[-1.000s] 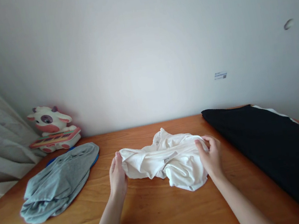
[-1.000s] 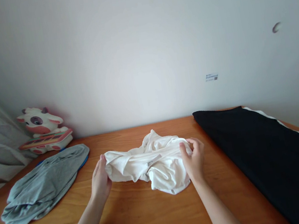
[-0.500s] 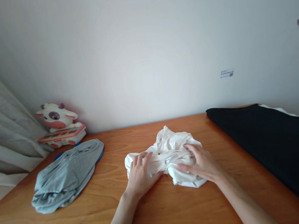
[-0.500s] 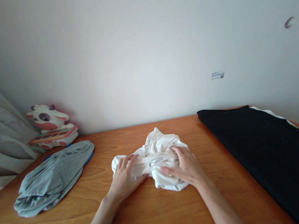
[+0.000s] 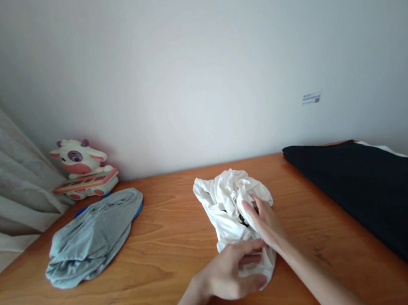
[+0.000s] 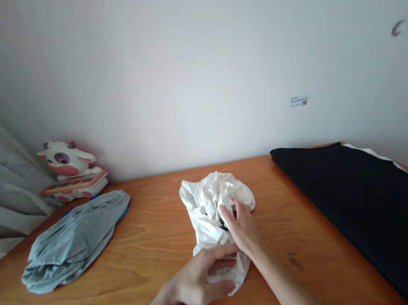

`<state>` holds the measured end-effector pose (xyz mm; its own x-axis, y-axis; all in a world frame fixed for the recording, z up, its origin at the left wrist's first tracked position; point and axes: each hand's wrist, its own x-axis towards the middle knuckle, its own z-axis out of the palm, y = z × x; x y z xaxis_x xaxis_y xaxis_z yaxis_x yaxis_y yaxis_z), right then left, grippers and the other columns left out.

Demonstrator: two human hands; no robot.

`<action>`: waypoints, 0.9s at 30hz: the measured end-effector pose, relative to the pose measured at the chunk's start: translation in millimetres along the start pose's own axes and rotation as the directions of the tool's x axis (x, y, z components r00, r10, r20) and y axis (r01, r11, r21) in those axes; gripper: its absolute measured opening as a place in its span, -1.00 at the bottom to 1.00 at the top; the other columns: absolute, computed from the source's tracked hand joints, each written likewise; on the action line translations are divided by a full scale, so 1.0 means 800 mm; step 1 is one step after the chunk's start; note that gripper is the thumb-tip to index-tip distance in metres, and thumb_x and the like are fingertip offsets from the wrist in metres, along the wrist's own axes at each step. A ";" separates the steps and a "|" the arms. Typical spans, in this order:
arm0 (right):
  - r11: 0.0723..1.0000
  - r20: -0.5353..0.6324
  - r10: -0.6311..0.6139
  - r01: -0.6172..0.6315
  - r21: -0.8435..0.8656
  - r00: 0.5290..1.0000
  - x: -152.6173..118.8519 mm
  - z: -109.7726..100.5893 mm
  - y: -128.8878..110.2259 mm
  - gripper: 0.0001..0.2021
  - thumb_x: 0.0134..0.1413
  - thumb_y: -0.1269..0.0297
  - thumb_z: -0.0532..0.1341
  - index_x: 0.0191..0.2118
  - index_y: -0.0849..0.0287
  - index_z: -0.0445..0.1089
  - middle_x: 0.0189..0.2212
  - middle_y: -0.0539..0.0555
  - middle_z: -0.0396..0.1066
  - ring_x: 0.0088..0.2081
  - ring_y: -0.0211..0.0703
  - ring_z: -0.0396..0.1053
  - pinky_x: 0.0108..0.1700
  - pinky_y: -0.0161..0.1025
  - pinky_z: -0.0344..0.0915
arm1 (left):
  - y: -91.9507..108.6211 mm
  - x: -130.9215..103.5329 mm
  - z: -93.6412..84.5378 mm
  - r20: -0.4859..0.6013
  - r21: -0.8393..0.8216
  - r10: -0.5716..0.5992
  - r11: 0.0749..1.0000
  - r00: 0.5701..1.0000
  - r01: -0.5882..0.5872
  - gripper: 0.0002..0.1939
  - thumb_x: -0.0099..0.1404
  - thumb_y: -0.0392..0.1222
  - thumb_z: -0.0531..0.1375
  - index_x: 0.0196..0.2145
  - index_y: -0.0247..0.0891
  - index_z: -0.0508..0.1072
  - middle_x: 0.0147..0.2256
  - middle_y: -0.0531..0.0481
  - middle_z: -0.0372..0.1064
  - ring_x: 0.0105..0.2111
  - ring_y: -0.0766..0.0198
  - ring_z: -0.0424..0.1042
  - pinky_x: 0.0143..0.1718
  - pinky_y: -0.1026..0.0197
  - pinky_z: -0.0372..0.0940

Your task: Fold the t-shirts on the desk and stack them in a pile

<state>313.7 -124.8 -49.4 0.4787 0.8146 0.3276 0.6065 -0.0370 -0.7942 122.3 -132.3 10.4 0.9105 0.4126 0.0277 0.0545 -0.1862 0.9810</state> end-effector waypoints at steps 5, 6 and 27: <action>0.995 0.148 -0.071 0.080 -0.060 0.986 0.000 -0.007 -0.006 -0.40 -0.03 0.17 0.30 0.20 0.11 0.39 0.13 0.23 0.48 0.13 0.30 0.41 0.15 0.18 0.27 | 0.007 -0.008 -0.008 0.052 0.027 0.002 1.000 0.999 -0.003 -0.61 0.23 -0.11 0.34 0.01 -0.22 0.62 -0.01 -0.19 0.56 -0.05 -0.04 0.57 0.01 0.05 0.44; 0.996 0.235 -0.088 0.089 0.003 0.968 0.003 -0.013 -0.005 -0.46 -0.01 0.26 0.25 0.16 0.08 0.43 0.08 0.18 0.52 0.09 0.23 0.45 0.13 0.13 0.30 | 0.009 -0.010 -0.014 0.005 0.025 -0.009 1.000 1.000 0.008 -0.66 0.28 -0.04 0.31 -0.07 -0.25 0.65 -0.11 -0.21 0.59 -0.15 -0.01 0.60 -0.09 0.07 0.47; 0.946 0.040 -0.126 0.132 -0.296 0.991 0.025 -0.060 0.045 -0.72 0.06 0.28 0.17 -0.11 0.07 0.50 -0.18 0.18 0.57 -0.14 0.11 0.49 -0.10 -0.05 0.33 | -0.019 -0.016 -0.105 -0.785 -0.017 -0.122 0.984 0.608 0.175 -0.64 0.13 0.16 0.36 -0.36 -0.21 0.58 -0.43 -0.04 0.52 -0.35 0.04 0.52 -0.33 0.20 0.31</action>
<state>375.4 -137.4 -47.1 0.3727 0.8355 0.4037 0.8247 -0.0988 -0.5568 75.6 -59.6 11.3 0.2250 0.9732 0.0482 0.2063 -0.0960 0.9738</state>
